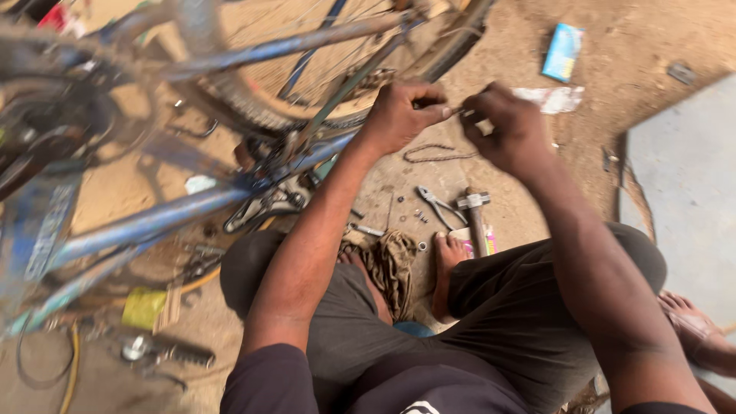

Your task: The person removes a damaged bicycle chain using a hammer and pliers, then installs a new chain by wrapping it around the gears and connecting the ends. The person uses a hammer to secure the chain link.

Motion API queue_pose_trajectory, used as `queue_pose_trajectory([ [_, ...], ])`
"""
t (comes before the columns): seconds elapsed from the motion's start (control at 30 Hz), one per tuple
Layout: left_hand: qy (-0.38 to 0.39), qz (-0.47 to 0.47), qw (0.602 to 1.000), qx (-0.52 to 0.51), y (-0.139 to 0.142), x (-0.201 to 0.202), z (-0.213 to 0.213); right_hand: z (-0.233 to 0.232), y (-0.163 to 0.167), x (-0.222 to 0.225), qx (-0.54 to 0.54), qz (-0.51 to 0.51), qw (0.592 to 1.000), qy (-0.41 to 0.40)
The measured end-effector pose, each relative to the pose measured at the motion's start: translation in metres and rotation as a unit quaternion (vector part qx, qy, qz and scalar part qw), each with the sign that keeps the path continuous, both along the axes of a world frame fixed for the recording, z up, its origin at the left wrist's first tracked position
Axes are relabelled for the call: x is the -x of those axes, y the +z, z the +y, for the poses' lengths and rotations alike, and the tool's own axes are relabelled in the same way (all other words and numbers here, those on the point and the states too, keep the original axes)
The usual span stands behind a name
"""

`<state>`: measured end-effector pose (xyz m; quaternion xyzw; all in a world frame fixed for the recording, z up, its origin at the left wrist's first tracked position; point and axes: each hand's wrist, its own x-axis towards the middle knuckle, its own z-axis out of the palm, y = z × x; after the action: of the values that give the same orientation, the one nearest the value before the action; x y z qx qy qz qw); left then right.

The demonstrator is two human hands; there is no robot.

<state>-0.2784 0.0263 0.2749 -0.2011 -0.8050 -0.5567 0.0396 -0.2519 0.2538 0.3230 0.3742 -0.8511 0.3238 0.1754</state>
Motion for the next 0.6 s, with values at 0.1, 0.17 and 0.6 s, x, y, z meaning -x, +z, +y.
queue_pose_trajectory([
  [0.1, 0.090, 0.170, 0.964, 0.182, -0.012, -0.020, -0.023, 0.013, 0.008, 0.006, 0.044, -0.036, 0.998, 0.017],
  [0.17, 0.132, 0.158, 0.943, 0.260, -0.017, -0.038, -0.042, 0.031, 0.016, 0.015, 0.056, -0.033, 0.998, 0.021],
  [0.6, 0.476, -0.347, 0.768, 0.250, -0.115, -0.149, -0.183, 0.152, -0.063, 0.115, 0.118, -0.086, 0.986, -0.082],
])
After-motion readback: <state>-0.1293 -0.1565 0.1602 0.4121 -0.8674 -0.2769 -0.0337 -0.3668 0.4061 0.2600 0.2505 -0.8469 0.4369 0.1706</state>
